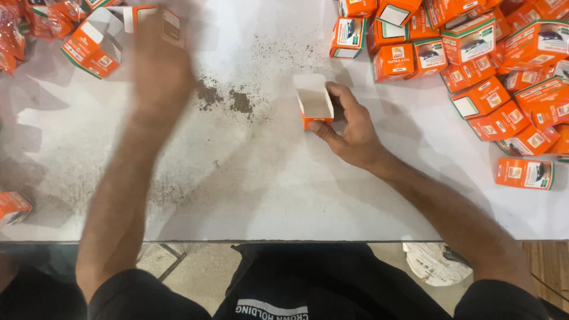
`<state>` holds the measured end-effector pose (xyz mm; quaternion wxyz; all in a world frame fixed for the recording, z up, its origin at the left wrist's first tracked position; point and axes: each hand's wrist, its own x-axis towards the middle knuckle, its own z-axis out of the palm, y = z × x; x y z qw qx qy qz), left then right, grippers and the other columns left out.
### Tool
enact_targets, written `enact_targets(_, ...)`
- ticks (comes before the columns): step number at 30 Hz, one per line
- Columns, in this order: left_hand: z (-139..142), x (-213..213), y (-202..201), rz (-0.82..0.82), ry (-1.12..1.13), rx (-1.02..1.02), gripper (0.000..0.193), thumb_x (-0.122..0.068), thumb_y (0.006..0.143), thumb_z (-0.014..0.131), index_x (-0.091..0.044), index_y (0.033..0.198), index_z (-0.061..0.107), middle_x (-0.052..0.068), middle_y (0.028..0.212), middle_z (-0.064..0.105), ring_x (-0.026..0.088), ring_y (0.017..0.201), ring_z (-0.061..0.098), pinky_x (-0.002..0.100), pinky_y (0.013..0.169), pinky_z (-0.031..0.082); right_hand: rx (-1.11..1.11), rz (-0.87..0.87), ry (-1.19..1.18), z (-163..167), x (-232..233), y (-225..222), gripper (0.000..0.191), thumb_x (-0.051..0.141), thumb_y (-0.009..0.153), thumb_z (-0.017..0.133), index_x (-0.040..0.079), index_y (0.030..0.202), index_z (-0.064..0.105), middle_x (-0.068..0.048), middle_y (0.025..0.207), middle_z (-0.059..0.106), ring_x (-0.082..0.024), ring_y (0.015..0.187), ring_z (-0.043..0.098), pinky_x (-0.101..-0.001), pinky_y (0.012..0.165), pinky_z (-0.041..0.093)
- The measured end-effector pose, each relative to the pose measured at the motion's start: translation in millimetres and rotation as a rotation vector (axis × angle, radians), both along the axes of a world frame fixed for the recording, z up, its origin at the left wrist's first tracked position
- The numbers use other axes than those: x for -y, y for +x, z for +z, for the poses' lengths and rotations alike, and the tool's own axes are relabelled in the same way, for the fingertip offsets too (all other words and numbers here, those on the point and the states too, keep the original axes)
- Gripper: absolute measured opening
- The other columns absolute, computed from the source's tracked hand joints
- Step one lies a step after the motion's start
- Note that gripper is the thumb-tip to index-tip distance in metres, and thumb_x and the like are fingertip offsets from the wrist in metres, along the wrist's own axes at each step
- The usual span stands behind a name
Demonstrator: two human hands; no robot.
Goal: The person packs small plastic-wrapped products into orange cardboard boxes at a table. They open a folded box, place a wrapped item inside, close the flaps, and set the finished box onto a large pile of packed boxes, repeating the cycle.
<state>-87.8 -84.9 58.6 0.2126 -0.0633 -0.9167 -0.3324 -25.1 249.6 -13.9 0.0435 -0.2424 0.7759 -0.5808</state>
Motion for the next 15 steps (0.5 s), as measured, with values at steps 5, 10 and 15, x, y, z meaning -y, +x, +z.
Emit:
enact_targets(5, -20.3, 128.2, -6.0, 0.198, -0.816, -0.187, 0.074, -0.022, 0.083, 0.084, 0.011, 0.14, 0.049, 0.031, 0.121, 0.054, 0.048, 0.114, 0.045, 0.057, 0.08, 0.046, -0.054, -0.042, 0.019, 3.9, 8.4, 1.9, 0.06, 0.019, 0.1, 0.076, -0.003, 0.143, 0.042, -0.014, 0.124, 0.07, -0.021, 0.118, 0.069, -0.034, 0.103, 0.055)
enact_targets(10, -34.7, 166.1, -27.0, 0.074, -0.398, -0.046, 0.048, -0.018, 0.099, 0.074, -0.001, 0.14, 0.054, 0.019, 0.107, 0.059, 0.039, 0.1, 0.053, 0.052, 0.081, 0.047, -0.105, -0.048, 0.075, 9.1, 8.4, 1.2, 0.058, 0.018, 0.099, 0.078, -0.002, 0.142, 0.044, -0.014, 0.122, 0.071, -0.02, 0.117, 0.07, -0.0342, 0.102, 0.056)
enact_targets(15, -17.5, 192.1, -67.9, 0.191, -0.509, 0.0, 0.019, -0.008, 0.1, 0.065, -0.009, 0.119, 0.068, 0.013, 0.088, 0.064, 0.032, 0.078, 0.063, 0.045, 0.068, 0.05, -0.074, -0.036, 0.037, 12.8, 11.5, 0.2, 0.056, 0.016, 0.1, 0.076, -0.002, 0.141, 0.043, -0.013, 0.122, 0.07, -0.018, 0.116, 0.069, -0.0341, 0.102, 0.056)
